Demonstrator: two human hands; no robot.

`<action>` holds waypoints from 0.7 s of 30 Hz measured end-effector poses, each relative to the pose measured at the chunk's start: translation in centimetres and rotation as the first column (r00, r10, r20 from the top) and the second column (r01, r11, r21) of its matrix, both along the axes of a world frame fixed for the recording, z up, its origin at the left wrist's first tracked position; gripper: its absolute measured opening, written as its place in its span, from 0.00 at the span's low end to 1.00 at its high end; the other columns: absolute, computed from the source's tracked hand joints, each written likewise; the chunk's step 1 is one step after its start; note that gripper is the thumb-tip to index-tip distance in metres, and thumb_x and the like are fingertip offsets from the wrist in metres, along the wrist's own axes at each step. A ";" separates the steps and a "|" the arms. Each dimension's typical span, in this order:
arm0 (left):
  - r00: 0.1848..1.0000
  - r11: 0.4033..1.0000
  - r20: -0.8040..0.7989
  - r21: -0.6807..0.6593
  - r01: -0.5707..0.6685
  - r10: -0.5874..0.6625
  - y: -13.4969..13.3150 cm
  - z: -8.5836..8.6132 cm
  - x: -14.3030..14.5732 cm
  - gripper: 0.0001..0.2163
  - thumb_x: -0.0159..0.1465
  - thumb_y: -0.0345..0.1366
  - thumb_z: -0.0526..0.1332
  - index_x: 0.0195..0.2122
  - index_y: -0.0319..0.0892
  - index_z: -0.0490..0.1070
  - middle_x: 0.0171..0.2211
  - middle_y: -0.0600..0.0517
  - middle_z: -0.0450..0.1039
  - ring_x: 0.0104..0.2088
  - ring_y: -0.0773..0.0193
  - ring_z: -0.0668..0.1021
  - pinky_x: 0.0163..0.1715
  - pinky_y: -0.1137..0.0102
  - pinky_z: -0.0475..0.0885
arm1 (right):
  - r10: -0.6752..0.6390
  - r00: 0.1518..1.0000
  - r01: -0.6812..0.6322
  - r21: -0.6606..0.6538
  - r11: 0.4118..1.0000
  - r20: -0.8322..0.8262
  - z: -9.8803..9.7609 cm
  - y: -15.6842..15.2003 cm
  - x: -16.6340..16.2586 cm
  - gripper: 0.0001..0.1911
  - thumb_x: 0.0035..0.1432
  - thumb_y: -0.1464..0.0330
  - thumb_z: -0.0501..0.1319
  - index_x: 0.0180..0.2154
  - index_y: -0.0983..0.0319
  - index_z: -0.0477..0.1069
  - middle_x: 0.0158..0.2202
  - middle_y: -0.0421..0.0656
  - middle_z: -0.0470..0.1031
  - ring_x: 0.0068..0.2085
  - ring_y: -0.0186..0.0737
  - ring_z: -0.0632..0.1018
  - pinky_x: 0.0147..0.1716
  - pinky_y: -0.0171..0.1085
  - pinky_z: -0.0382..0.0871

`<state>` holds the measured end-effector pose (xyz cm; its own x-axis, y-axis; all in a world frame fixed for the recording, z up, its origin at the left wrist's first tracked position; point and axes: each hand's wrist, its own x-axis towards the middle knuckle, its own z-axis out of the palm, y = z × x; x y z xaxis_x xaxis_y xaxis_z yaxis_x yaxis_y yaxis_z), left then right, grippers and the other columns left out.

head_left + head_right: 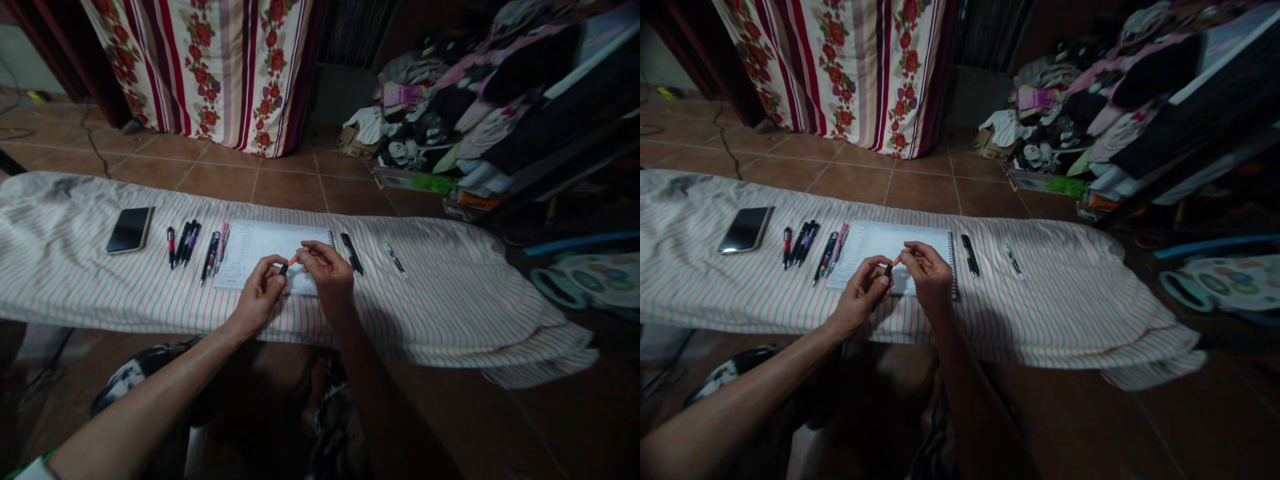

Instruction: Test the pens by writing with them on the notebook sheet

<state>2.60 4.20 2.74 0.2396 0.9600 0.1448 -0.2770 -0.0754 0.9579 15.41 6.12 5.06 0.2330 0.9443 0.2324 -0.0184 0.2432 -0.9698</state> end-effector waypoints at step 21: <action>0.998 0.998 -0.026 -0.008 -0.055 0.055 0.0 -0.2 -0.1 0.13 0.59 0.41 0.59 0.43 0.43 0.63 0.26 0.56 0.61 0.24 0.71 0.63 0.22 0.75 0.57 | 0.026 0.998 -0.028 -0.037 0.999 -0.051 0.0 0.1 -0.2 0.11 0.45 0.65 0.65 0.34 0.62 0.73 0.29 0.40 0.76 0.29 0.35 0.77 0.31 0.36 0.73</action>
<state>2.46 4.16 2.53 0.1898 0.9731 0.1307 -0.2482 -0.0812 0.9653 15.24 6.17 5.06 0.2176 0.9582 0.1856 -0.0737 0.2057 -0.9758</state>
